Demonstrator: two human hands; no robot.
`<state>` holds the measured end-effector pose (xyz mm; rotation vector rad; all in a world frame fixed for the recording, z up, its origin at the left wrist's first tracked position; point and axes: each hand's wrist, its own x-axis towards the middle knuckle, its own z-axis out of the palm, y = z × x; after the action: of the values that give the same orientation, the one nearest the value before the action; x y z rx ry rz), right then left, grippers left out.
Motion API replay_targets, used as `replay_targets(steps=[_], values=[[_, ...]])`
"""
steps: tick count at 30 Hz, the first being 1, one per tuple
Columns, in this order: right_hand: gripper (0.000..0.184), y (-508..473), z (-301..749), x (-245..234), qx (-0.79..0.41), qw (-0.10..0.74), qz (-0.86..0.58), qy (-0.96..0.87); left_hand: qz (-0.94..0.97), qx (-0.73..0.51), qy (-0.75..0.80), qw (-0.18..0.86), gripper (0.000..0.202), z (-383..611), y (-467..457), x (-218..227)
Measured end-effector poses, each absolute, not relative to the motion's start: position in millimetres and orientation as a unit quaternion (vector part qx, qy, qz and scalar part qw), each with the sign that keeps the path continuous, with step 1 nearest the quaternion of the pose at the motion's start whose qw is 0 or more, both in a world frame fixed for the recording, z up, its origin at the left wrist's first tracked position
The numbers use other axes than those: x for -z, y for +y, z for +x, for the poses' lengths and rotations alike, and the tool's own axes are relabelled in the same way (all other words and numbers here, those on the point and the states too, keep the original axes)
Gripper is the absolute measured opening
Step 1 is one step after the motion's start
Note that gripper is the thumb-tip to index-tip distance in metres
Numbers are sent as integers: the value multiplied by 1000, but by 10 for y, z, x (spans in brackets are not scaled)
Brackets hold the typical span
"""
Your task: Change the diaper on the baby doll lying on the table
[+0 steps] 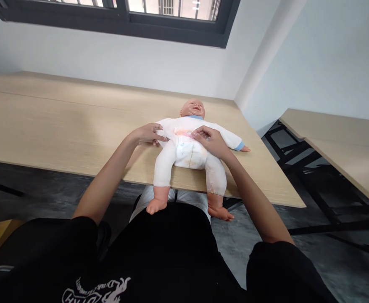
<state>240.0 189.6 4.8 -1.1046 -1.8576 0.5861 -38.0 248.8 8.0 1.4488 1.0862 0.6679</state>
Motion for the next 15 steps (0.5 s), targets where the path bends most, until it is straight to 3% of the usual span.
replay_targets(steps=[11,15], values=[[38,2046,2287,-350,-254,384,-425,-779,498,-376,332,707,38,-382,2521,-48],[40,2179,1936,-456,-245,316,-390,-829,483,-394,277,731,25,-291,2508,17]])
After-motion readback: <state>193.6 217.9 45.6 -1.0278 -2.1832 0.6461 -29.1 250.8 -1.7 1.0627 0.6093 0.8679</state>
